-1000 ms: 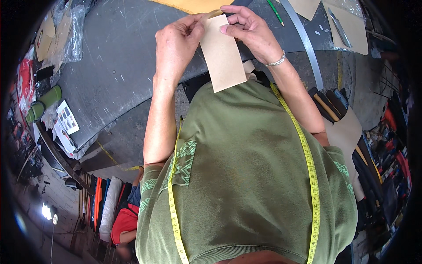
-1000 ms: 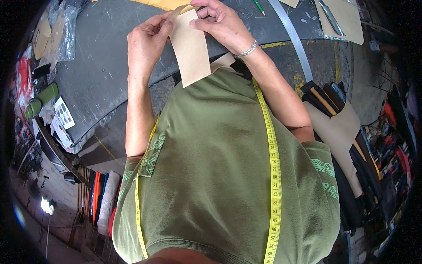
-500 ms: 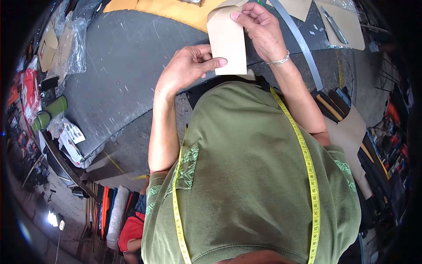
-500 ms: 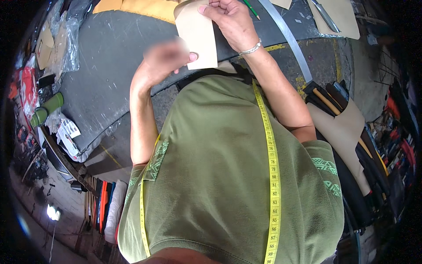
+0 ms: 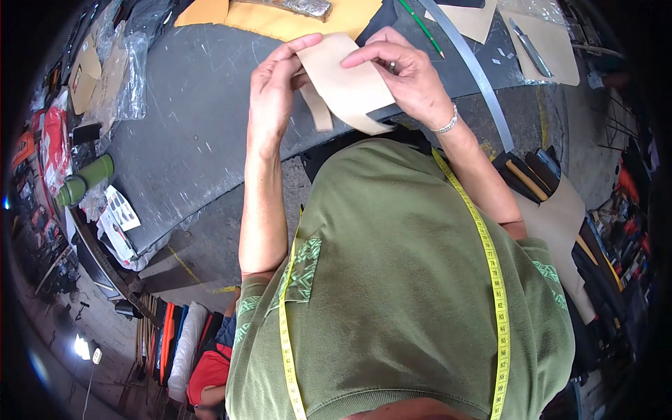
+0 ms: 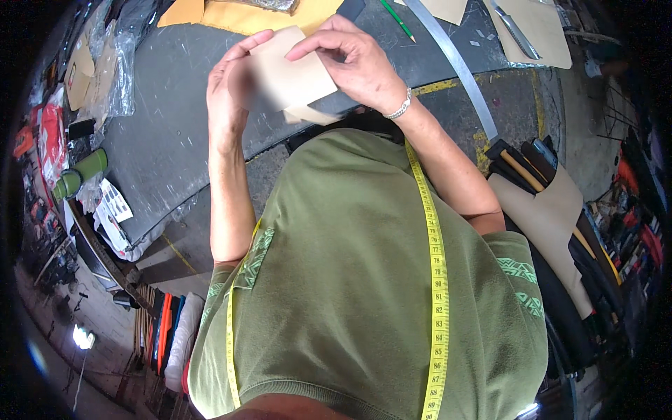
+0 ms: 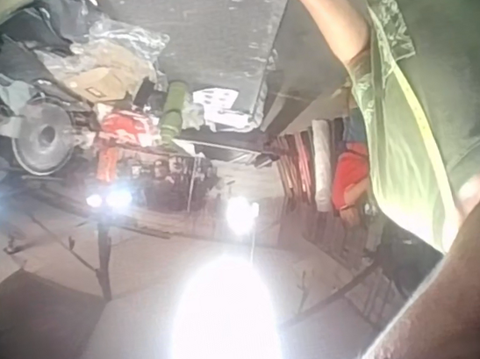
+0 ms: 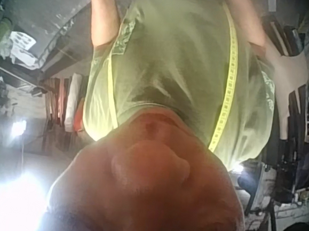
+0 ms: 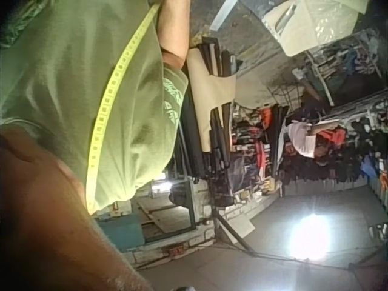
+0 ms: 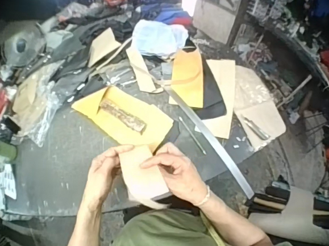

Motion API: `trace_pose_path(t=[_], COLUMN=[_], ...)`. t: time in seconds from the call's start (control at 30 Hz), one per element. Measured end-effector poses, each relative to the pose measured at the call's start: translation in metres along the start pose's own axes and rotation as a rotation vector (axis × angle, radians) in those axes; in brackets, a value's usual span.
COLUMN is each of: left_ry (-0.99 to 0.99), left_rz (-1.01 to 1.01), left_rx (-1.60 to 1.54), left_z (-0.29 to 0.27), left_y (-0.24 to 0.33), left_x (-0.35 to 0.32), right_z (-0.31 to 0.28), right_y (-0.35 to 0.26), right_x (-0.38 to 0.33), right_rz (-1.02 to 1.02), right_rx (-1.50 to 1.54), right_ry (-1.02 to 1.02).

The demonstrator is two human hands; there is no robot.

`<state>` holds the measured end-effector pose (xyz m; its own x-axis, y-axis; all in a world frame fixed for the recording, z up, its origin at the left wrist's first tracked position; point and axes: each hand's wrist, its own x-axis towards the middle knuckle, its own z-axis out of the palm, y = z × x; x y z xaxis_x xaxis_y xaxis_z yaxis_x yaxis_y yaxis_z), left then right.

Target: The recorder is measuring fabric pieces with a tape measure, marking them with a pencil, and cutting them using a ruler and a utility knife.

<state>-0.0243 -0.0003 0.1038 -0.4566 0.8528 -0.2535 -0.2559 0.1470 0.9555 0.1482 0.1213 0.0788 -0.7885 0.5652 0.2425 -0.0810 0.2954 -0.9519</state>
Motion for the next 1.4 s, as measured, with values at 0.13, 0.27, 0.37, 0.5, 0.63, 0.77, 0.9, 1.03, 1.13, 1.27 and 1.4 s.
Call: trace_pose_path(t=[0.13, 0.27, 0.37, 0.5, 0.63, 0.77, 0.9, 1.03, 1.13, 1.27, 1.4], left_ry=[0.036, 0.067, 0.019, -0.015, -0.026, -0.044, -0.102, -0.062, -0.059, 0.166, 0.263], left_rz=[0.113, 0.255, 0.21, 0.217, 0.134, 0.068, 0.064, -0.108, -0.103, 0.013, 0.114], left_rx=[-0.026, 0.28, 0.235, 0.217, 0.25, 0.395, 0.466, 0.379, 0.488, 0.571, 0.622], left_z=[0.0, 0.0, 0.001, 0.0, -0.001, -0.004, -0.008, -0.016, -0.031, -0.035, -0.033], left_y=[0.004, 0.001, -0.003, -0.004, -0.005, -0.007, -0.014, -0.032, -0.046, -0.065, -0.073], left_x=[-0.001, -0.003, -0.004, -0.006, -0.01, -0.012, -0.015, -0.021, -0.031, -0.069, -0.122], right_z=[0.005, 0.009, 0.007, 0.005, 0.003, 0.0, -0.002, 0.001, 0.02, 0.074, 0.119], right_y=[0.001, 0.002, 0.001, -0.002, -0.004, -0.003, -0.001, 0.001, 0.009, 0.022, 0.018], right_x=[-0.003, -0.002, -0.004, -0.003, -0.001, 0.001, 0.004, 0.018, 0.051, 0.065, 0.062], right_rz=[0.077, 0.041, 0.099, 0.202, 0.244, 0.199, 0.237, 0.272, 0.215, 0.496, 0.498], right_rx=[-0.06, 0.046, 0.093, 0.282, 0.269, 0.249, 0.32, 0.127, 0.065, 0.252, 0.378], right_ry=[-0.082, -0.133, -0.215, -0.217, -0.1, -0.019, 0.087, 0.007, -0.155, -0.26, -0.296])
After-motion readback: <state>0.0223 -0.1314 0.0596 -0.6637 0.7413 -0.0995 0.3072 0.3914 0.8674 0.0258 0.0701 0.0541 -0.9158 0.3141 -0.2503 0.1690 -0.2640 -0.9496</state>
